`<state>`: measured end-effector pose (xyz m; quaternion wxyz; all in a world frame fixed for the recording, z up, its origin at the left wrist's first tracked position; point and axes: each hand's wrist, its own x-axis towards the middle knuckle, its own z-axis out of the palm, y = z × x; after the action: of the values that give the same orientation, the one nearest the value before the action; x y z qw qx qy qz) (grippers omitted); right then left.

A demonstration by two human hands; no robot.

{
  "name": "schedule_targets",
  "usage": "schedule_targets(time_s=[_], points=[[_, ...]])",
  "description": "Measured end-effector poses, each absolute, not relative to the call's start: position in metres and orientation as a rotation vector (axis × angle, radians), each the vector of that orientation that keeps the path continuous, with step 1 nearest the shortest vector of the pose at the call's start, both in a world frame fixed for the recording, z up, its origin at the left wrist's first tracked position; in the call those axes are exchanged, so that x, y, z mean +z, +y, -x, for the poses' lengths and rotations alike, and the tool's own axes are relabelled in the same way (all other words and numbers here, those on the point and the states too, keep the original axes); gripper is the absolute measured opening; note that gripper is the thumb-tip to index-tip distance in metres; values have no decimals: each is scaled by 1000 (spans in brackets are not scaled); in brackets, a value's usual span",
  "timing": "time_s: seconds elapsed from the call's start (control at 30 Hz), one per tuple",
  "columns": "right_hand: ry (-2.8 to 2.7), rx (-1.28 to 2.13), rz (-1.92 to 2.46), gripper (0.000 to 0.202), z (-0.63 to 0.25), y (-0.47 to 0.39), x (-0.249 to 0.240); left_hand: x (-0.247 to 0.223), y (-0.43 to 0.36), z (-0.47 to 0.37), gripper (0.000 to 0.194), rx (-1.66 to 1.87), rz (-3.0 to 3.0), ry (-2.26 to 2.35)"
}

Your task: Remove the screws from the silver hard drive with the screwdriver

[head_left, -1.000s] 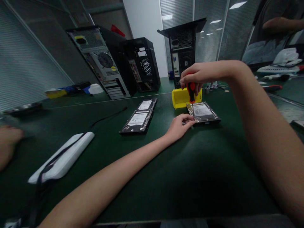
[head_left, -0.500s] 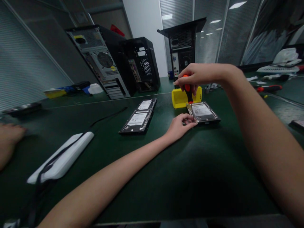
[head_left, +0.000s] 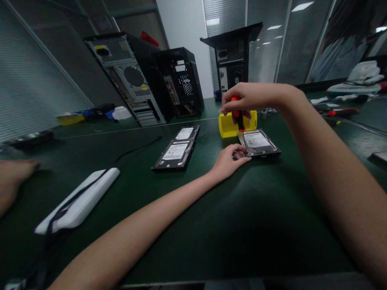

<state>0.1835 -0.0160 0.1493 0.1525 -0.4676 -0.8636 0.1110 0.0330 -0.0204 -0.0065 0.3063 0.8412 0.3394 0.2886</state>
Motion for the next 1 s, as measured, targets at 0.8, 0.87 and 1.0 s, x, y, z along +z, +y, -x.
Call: schedule_targets(time_s=[0.8, 0.87, 1.0], points=[[-2356, 632, 1387, 35, -182, -18, 151, -9, -18, -31, 30, 751, -2225, 887], [-2371, 637, 1395, 36, -183, -17, 152, -10, -18, -31, 30, 755, -2219, 877], [-2374, 634, 1397, 39, -182, -17, 152, -10, -18, -32, 29, 750, -2214, 875]])
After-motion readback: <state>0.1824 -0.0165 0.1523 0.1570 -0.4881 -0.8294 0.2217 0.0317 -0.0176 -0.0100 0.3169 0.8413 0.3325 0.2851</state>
